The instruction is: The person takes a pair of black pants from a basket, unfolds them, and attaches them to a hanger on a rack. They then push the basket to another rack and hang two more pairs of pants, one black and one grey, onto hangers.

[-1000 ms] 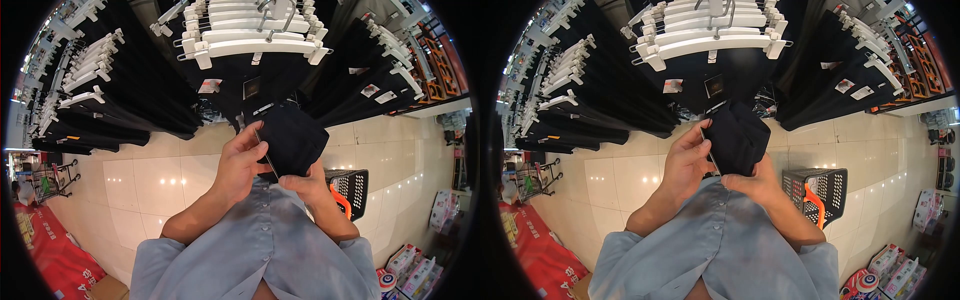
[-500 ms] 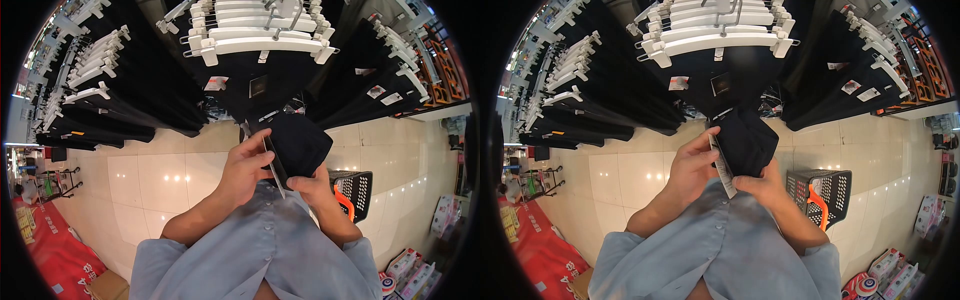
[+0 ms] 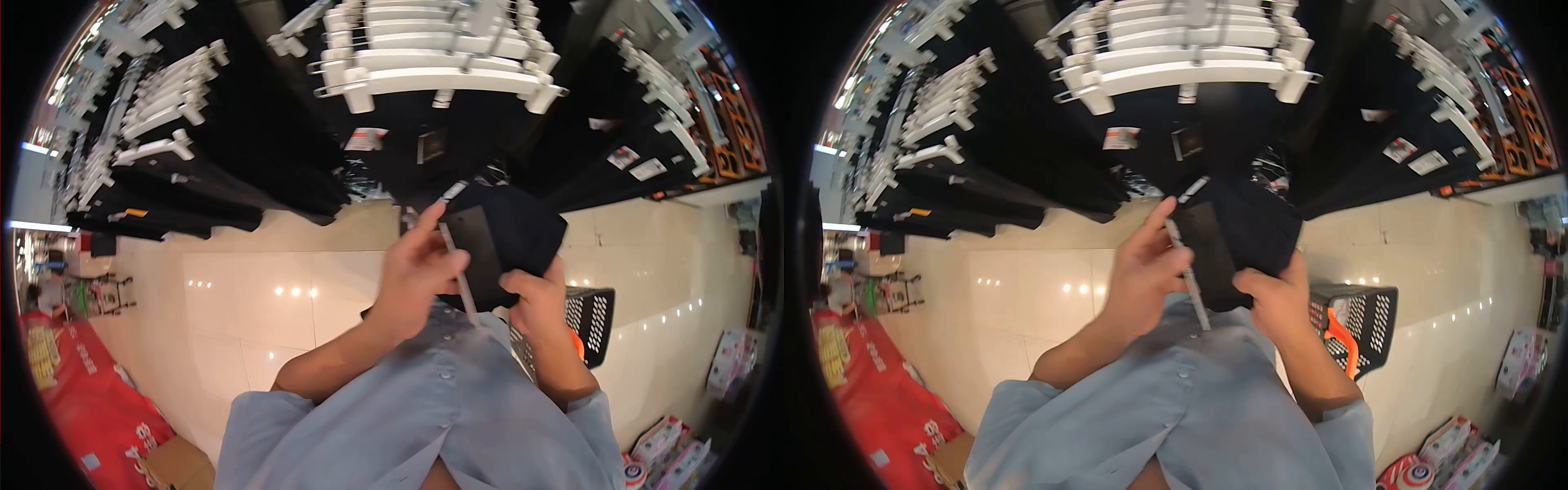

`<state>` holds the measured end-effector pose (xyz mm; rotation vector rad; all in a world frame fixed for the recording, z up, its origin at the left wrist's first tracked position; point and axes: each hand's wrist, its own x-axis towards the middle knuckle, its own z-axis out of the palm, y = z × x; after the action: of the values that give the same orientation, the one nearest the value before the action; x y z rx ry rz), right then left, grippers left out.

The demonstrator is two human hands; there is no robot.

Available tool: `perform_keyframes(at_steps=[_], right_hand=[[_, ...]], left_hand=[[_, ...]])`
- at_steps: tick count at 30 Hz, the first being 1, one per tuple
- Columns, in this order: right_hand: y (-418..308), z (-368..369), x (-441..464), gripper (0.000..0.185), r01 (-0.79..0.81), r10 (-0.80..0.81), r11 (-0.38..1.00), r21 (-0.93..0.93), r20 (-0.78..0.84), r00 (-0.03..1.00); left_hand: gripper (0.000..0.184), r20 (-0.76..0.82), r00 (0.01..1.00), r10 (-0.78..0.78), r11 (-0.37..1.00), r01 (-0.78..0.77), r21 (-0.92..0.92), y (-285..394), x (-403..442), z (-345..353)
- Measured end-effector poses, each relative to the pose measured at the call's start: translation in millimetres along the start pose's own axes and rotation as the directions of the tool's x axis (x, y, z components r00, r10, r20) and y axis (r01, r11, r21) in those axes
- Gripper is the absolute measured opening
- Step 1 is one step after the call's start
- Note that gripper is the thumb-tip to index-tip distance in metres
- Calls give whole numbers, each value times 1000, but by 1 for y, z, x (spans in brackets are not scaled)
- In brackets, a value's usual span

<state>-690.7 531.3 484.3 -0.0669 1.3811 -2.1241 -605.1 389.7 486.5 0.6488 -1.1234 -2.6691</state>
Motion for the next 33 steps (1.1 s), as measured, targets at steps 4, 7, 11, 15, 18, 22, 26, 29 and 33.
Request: perform_keyframes(at_steps=[4,7,11,15,18,22,26,29,33], right_hand=[[-2,-6,-2,61,25,-30,967,-253,-15,999],[-11,-27,14,61,146,-156,899,-412,11,988],[-39,-57,26,66,375,-276,752,-542,258,926],[-75,-72,42,70,714,-279,398,-576,665,693],[-105,-29,41,65,780,-119,446,-439,835,537],[-133,14,47,63,781,72,507,-365,921,383],[-140,-15,62,63,792,-20,417,-447,866,499],[-141,-42,75,64,780,-67,379,-498,826,559],[-141,-73,86,61,725,-27,351,-593,767,641]], left_hand=[[84,116,959,257,771,-276,574,-22,6,-12],[77,163,967,194,708,-254,659,-18,-2,-22],[82,145,988,49,789,-128,601,-14,-8,-56],[89,74,932,355,743,-330,582,-2,-3,-84],[99,285,786,549,418,-554,720,31,2,-90],[94,650,694,309,183,-714,675,73,10,-76],[82,627,771,-112,251,-588,769,109,13,-70],[82,677,736,4,277,-651,707,107,25,-81],[84,637,758,-141,302,-580,756,127,43,-74]])
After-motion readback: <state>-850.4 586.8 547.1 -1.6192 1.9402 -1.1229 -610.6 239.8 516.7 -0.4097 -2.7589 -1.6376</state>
